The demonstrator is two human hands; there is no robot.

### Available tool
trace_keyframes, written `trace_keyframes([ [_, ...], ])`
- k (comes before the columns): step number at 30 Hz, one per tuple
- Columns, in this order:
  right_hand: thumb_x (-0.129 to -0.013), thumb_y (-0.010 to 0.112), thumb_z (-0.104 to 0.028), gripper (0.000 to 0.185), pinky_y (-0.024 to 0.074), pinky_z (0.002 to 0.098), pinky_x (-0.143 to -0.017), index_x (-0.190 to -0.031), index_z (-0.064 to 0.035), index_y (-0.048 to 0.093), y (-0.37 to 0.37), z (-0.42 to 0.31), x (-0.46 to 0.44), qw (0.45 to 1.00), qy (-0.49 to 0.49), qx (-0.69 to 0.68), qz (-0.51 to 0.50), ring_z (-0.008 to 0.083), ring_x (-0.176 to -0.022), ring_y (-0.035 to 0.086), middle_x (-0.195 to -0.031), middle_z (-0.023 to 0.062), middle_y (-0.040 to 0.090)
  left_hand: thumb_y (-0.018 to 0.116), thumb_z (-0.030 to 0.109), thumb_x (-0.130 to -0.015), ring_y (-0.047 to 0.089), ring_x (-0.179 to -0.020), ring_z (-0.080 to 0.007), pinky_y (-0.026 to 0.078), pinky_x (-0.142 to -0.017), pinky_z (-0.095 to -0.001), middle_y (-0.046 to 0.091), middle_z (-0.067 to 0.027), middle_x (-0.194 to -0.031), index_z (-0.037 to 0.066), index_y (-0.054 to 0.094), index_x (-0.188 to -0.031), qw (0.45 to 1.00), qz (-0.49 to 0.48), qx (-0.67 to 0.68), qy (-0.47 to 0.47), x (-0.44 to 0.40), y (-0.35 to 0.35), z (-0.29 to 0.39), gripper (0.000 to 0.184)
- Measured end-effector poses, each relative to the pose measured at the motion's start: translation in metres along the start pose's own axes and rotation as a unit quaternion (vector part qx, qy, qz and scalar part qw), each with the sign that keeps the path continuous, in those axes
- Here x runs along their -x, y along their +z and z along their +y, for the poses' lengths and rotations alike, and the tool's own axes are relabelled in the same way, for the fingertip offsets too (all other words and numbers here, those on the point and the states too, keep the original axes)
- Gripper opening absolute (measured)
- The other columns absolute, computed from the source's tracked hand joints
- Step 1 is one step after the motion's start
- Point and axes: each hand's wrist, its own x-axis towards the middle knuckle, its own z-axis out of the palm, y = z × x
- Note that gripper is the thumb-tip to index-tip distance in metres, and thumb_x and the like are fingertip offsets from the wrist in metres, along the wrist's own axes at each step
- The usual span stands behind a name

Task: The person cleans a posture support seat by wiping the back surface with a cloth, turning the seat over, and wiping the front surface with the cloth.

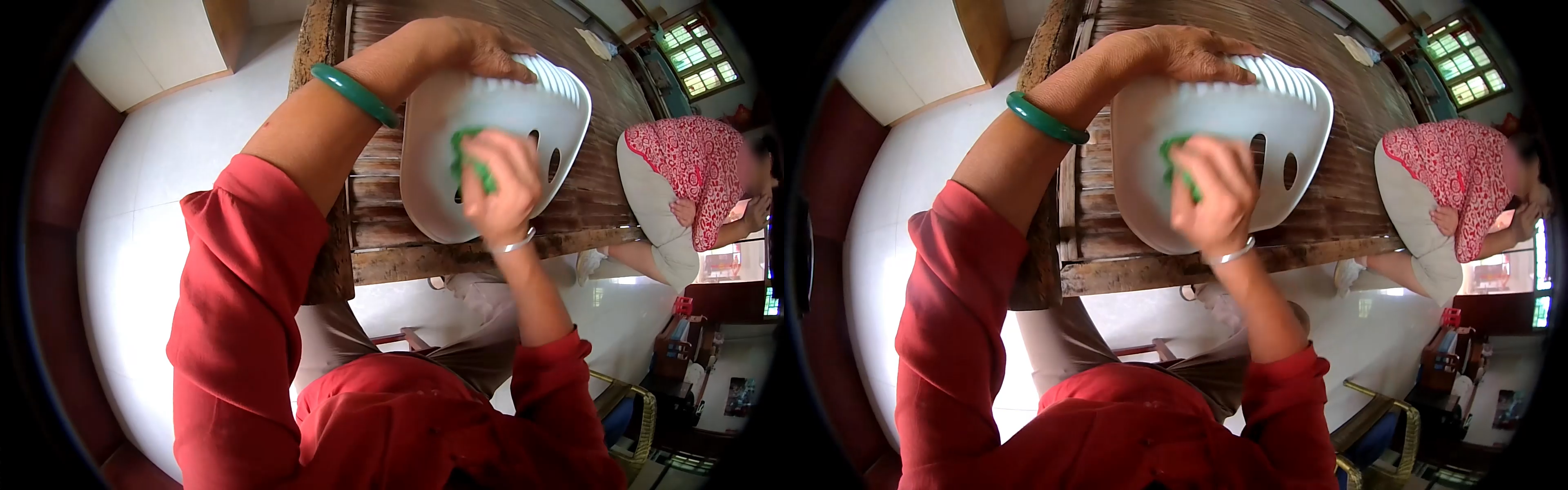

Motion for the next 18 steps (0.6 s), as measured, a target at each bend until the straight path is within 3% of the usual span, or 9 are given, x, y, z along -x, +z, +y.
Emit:
trace_keyframes([
  [2,-0.063,0.067,0.003,0.021,0.0532,0.0355,-0.071,-0.082,-0.0045,0.072,0.0,-0.011,0.04,0.996,-0.03,-0.019,-0.087,0.0272,-0.085,0.062,-0.092,0.0078,0.067,0.053,0.056,-0.094,0.051,-0.132,-0.0323,0.039,-0.112,-0.0406,0.052,-0.0154,-0.144,0.026,0.049,-0.146,1.0,0.006,-0.017,0.004,-0.002,0.001,0.0,0.06],
  [4,-0.063,0.067,0.001,0.021,0.053,0.0354,-0.07,-0.082,-0.006,0.072,-0.002,-0.024,0.07,0.995,-0.024,-0.022,-0.095,0.026,-0.085,0.062,-0.092,0.0049,0.067,0.051,0.054,-0.096,0.051,-0.132,-0.0323,0.039,-0.112,-0.0406,0.049,-0.0141,-0.148,0.027,0.049,-0.146,0.999,0.011,-0.037,0.014,-0.012,0.006,-0.003,0.057],
  [10,-0.066,0.065,0.002,0.018,0.0514,0.0345,-0.068,-0.081,-0.0072,0.071,-0.008,-0.022,0.056,0.993,-0.023,-0.007,-0.118,0.0238,-0.084,0.062,-0.091,0.0034,0.065,0.051,0.027,-0.099,0.047,-0.136,-0.0329,0.039,-0.114,-0.0388,0.038,-0.0068,-0.157,0.033,0.05,-0.144,0.981,-0.006,-0.109,0.162,-0.037,0.019,-0.04,0.045],
  [12,-0.066,0.065,0.003,0.019,0.051,0.0347,-0.068,-0.081,-0.0077,0.07,-0.012,-0.01,0.03,0.995,-0.052,0.021,-0.084,0.0251,-0.082,0.061,-0.09,0.0042,0.065,0.05,0.021,-0.099,0.045,-0.138,-0.0329,0.038,-0.115,-0.0385,0.036,-0.0058,-0.158,0.033,0.051,-0.143,0.919,0.058,-0.248,0.302,-0.038,0.019,-0.049,0.047],
  [18,-0.065,0.067,0.004,0.026,0.0514,0.0381,-0.071,-0.088,-0.007,0.071,-0.006,0.018,-0.017,0.999,-0.004,0.01,0.037,0.0285,-0.082,0.061,-0.092,0.0062,0.067,0.05,0.024,-0.1,0.048,-0.135,-0.033,0.04,-0.113,-0.0391,0.036,-0.0062,-0.158,0.033,0.051,-0.144,0.954,0.027,-0.184,0.237,-0.032,0.016,-0.043,0.045],
])
